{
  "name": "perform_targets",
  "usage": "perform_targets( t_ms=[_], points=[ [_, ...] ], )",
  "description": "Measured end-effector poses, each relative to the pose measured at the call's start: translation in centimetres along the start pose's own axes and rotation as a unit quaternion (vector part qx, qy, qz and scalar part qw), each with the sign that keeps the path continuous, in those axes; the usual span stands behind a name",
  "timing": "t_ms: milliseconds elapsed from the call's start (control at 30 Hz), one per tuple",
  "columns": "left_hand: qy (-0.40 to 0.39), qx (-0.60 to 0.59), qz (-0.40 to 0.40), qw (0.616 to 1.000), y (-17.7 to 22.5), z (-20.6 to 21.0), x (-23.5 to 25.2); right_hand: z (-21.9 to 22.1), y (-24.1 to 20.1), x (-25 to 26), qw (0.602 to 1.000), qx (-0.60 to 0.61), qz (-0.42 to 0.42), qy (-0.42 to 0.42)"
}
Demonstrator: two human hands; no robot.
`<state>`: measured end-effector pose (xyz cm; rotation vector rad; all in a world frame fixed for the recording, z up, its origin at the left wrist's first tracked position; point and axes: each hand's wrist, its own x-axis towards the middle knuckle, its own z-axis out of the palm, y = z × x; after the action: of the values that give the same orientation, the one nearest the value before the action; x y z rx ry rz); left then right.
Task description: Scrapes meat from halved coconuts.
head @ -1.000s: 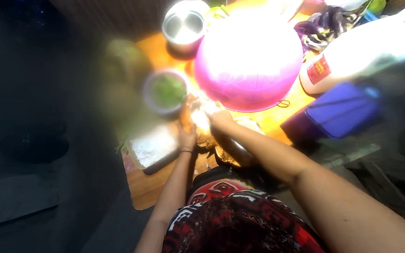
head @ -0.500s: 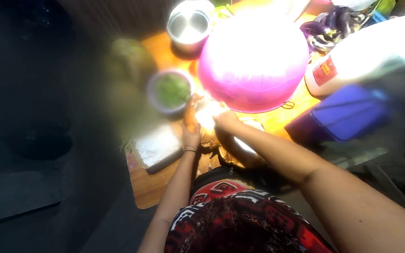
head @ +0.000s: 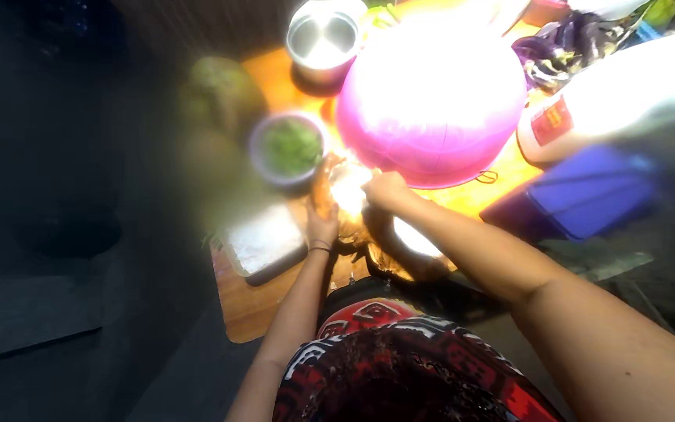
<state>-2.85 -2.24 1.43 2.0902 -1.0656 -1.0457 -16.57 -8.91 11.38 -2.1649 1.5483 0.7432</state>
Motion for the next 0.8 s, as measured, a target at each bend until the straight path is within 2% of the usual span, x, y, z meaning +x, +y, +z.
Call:
perform_targets(
  t_ms=[67,167,300,400,500,567,667,733,800],
  points=[
    [-0.001,-0.006,0.0,1.0,-0.2,0.2,0.1,0.7,0.4,1.5,0.999,0.009,-0.007,0.037],
    [-0.006,-0.002,0.004,1.0,0.0,0.0,0.3,3.1,1.4,1.8,1.0,0.007,-0.015,0.027],
    [-0.001,0.006,0.0,1.0,0.2,0.1,0.1,1.1,0.8,-0.1,1.0,-0.015,0.005,-0.017],
    [0.004,0.003,-0.004,1.0,0.1,0.3,0.1,0.4,0.9,1.5,0.999,0.004,-0.009,0.037],
    [-0.006,0.003,-0.004,1.0,0.2,0.0,0.2,3.2,2.0,2.3,0.998,0.008,-0.026,0.058],
    [-0.011,0.008,-0.004,1.0,0.5,-0.1,0.1,3.4,2.2,1.2,1.0,0.003,-0.006,0.015],
    [0.001,0.013,-0.008,1.0,0.5,0.1,0.1,0.5,1.4,-0.3,0.999,-0.023,0.01,-0.03],
    [0.005,0.007,-0.008,1.0,0.2,0.2,0.1,0.0,1.1,0.8,1.0,0.003,-0.002,0.016],
    [0.002,0.003,-0.011,1.0,0.1,0.1,0.1,1.4,1.4,2.3,0.999,0.012,-0.015,0.051]
  ],
)
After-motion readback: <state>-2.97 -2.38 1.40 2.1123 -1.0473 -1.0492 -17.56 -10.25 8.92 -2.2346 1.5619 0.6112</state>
